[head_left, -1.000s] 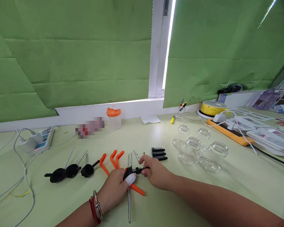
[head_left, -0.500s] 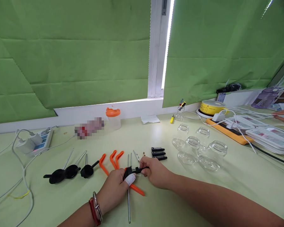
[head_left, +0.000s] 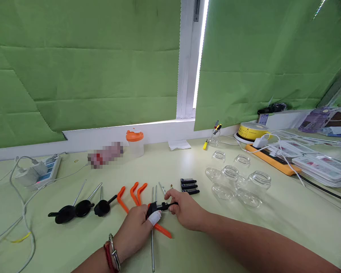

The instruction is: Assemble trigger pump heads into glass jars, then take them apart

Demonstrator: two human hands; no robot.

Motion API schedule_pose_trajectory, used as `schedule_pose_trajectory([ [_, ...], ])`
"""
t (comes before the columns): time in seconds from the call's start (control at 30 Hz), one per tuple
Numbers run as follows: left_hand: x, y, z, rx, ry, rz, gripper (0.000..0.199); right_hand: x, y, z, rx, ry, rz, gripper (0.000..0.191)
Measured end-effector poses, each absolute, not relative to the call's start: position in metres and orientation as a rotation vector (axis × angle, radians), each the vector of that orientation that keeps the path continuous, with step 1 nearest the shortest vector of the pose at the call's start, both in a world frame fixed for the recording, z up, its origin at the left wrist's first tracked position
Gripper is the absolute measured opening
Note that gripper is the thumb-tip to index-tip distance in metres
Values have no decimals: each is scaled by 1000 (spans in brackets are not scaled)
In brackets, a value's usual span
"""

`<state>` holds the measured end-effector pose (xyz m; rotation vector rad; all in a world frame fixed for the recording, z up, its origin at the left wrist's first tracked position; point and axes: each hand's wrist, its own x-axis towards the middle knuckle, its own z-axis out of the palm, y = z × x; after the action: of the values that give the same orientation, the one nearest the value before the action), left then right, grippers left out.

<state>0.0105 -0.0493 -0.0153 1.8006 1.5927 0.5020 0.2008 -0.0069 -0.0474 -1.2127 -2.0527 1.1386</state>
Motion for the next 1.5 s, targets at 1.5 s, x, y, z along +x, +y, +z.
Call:
schedule_pose_trajectory([
  [1.5, 12, -47, -16, 1819, 1651, 492, 36, 199, -14, -31, -1363, -2221, 931, 25],
])
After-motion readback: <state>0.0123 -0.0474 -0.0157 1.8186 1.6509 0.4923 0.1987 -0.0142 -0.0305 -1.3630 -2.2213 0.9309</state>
